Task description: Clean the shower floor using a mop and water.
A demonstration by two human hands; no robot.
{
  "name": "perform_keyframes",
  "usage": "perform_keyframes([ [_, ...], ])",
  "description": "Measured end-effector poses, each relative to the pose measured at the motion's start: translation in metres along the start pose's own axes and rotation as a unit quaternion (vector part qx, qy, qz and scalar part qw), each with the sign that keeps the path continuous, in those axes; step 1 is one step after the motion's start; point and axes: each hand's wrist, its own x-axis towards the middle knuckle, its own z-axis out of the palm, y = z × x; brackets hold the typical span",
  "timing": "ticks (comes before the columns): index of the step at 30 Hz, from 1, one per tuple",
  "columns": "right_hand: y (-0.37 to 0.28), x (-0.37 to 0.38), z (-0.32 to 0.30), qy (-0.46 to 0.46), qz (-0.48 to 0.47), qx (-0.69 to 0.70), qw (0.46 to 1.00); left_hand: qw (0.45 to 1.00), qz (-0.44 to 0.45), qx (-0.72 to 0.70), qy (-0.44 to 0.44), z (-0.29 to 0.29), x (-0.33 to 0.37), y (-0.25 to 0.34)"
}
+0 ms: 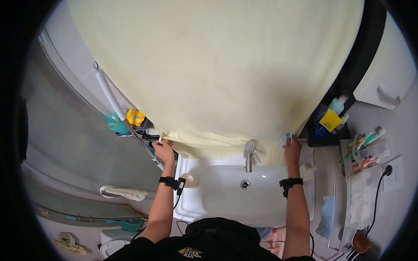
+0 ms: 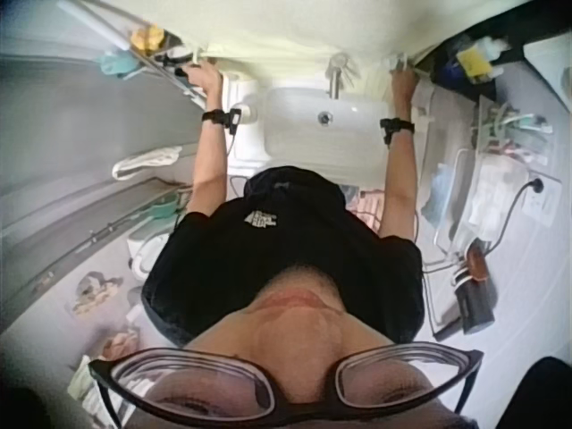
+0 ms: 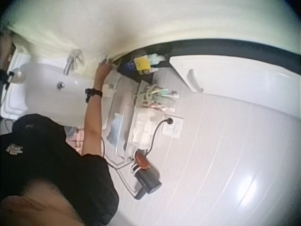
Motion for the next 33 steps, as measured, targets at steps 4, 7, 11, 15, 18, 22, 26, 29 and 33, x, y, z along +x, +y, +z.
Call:
perform_keyframes([
  [4,0.019,0.000,0.012,-0.017,0.003,-0.026,1.000,0.979,0.069,0.175,-0.080,0.001,-0.008,-0.024],
  [7,0.026,-0.006,0.017,-0.041,0.019,-0.017,0.999,0.982,0.036,0.181,-0.045,0.004,-0.010,-0.019],
  [11,0.024,-0.010,0.019,-0.081,0.046,-0.008,0.996,0.985,0.017,0.169,0.022,-0.012,0.005,-0.021],
  [15,0.033,-0.020,0.017,-0.104,0.053,-0.008,0.993,0.997,0.033,0.033,0.068,-0.019,0.013,-0.020],
  [18,0.028,-0.028,0.010,-0.144,0.055,-0.025,0.988,0.995,0.023,0.069,0.075,-0.022,0.014,-0.016],
  [22,0.037,-0.051,0.007,-0.188,0.041,-0.029,0.981,0.992,0.038,0.115,-0.036,-0.017,-0.008,-0.020],
  [26,0.056,-0.092,0.014,-0.286,0.045,-0.081,0.954,0.990,0.064,0.118,-0.047,-0.020,-0.032,-0.045],
  [29,0.014,-0.132,0.017,-0.338,0.002,-0.125,0.933,0.957,0.099,0.234,-0.142,-0.038,-0.039,-0.050],
  [33,-0.037,-0.163,0.055,-0.348,-0.075,-0.107,0.928,0.932,0.016,0.185,-0.313,-0.054,-0.039,-0.037],
])
